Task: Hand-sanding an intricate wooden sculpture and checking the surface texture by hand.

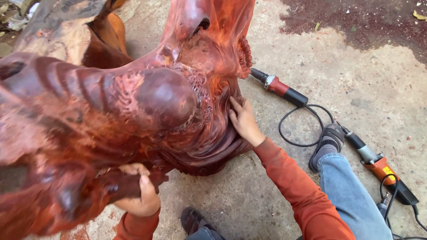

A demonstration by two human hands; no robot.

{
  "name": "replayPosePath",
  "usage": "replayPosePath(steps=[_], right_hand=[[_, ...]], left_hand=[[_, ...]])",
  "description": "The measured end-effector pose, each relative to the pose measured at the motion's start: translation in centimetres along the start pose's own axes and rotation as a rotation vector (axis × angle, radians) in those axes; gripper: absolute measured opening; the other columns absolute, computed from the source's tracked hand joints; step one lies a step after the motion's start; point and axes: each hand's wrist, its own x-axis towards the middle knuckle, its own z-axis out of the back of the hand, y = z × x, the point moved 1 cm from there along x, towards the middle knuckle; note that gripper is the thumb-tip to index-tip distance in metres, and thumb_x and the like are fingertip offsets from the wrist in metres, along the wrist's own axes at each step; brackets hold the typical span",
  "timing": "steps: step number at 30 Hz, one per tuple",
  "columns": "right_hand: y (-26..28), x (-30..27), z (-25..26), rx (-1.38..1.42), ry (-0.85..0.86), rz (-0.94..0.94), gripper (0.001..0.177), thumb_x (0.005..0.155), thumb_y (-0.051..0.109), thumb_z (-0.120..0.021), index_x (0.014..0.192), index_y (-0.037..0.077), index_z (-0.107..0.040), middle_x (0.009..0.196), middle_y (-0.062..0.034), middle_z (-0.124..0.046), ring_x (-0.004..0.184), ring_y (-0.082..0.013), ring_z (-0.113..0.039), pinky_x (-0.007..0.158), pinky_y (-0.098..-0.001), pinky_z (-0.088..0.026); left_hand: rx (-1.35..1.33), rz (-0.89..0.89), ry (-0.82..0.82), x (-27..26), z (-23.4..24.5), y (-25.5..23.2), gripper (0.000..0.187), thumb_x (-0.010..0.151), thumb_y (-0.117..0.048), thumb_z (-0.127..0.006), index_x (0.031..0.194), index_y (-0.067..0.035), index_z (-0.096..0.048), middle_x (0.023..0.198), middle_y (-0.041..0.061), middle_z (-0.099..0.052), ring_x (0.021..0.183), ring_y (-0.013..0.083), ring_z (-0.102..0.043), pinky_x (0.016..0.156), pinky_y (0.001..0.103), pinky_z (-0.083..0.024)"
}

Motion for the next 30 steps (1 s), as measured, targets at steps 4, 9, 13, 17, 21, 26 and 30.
replayPosePath(steps=[4, 9, 13, 17, 21, 26, 30], right_hand=[[-1.7, 1.9, -1.4, -0.104, -0.010, -0.019, 0.051, 0.097, 0.005, -0.046, 0.147, 0.000, -0.052, 0.134, -0.0259, -0.049, 0.114, -0.0440, -0.051, 0.099, -0.0519, -0.041], [-4.8, 5.7, -2.2, 0.063, -0.078, -0.036, 0.045, 0.104, 0.006, -0.043, 0.148, -0.002, -0.050, 0.129, -0.0288, -0.051, 0.119, -0.0430, -0.052, 0.108, -0.0484, -0.042], [-2.0, 2.9, 0.3, 0.037, -0.036, 0.133, 0.036, 0.107, 0.006, -0.045, 0.139, -0.002, -0.059, 0.129, -0.0284, -0.056, 0.117, -0.0439, -0.056, 0.104, -0.0492, -0.043], [-2.8, 5.8, -1.1, 0.076, -0.097, 0.087, 0.036, 0.106, 0.004, -0.047, 0.139, -0.003, -0.059, 0.123, -0.0262, -0.059, 0.113, -0.0420, -0.060, 0.099, -0.0457, -0.048], [-1.9, 4.7, 0.1, 0.135, -0.123, 0.096, 0.033, 0.109, 0.010, -0.046, 0.137, -0.005, -0.057, 0.124, -0.0284, -0.056, 0.115, -0.0430, -0.057, 0.101, -0.0460, -0.046], [2.4, 6.7, 1.6, 0.379, -0.008, -0.267, 0.036, 0.107, 0.023, -0.047, 0.127, -0.007, -0.052, 0.122, -0.0205, -0.061, 0.114, -0.0299, -0.061, 0.098, -0.0380, -0.049], [-1.1, 4.8, 0.4, 0.479, -0.090, -0.158, 0.032, 0.105, 0.014, -0.051, 0.132, 0.001, -0.058, 0.123, -0.0198, -0.062, 0.115, -0.0303, -0.059, 0.101, -0.0398, -0.050]], left_hand=[[0.106, 0.121, -0.052, -1.3, 0.6, -0.2, 0.071, 0.100, -0.005, -0.055, 0.155, -0.035, -0.022, 0.117, 0.010, -0.041, 0.087, 0.0299, -0.045, 0.077, 0.043, -0.046], [0.134, 0.160, -0.053, -1.3, 0.9, -0.7, 0.057, 0.101, -0.014, -0.056, 0.146, -0.031, -0.026, 0.114, 0.007, -0.040, 0.088, 0.0268, -0.045, 0.077, 0.042, -0.044], [0.201, 0.142, -0.091, -0.4, -0.8, -1.9, 0.046, 0.099, -0.012, -0.053, 0.135, -0.016, -0.024, 0.109, 0.011, -0.036, 0.086, 0.0270, -0.046, 0.074, 0.042, -0.046], [0.267, 0.094, -0.151, 0.0, -1.8, -2.4, 0.054, 0.100, -0.011, -0.053, 0.145, -0.011, -0.023, 0.109, 0.018, -0.035, 0.081, 0.0296, -0.046, 0.070, 0.043, -0.047], [0.241, 0.133, -0.153, -0.1, -1.6, -2.5, 0.049, 0.099, -0.017, -0.057, 0.137, -0.011, -0.027, 0.104, 0.014, -0.036, 0.083, 0.0269, -0.046, 0.069, 0.041, -0.045], [0.262, 0.083, -0.160, 0.2, -1.7, -2.6, 0.061, 0.100, -0.014, -0.056, 0.151, -0.014, -0.021, 0.108, 0.018, -0.034, 0.085, 0.0292, -0.044, 0.065, 0.041, -0.043], [0.221, 0.200, -0.145, -0.2, -1.2, -2.6, 0.047, 0.098, -0.024, -0.061, 0.132, -0.018, -0.030, 0.105, 0.009, -0.037, 0.084, 0.0229, -0.047, 0.069, 0.037, -0.044]])
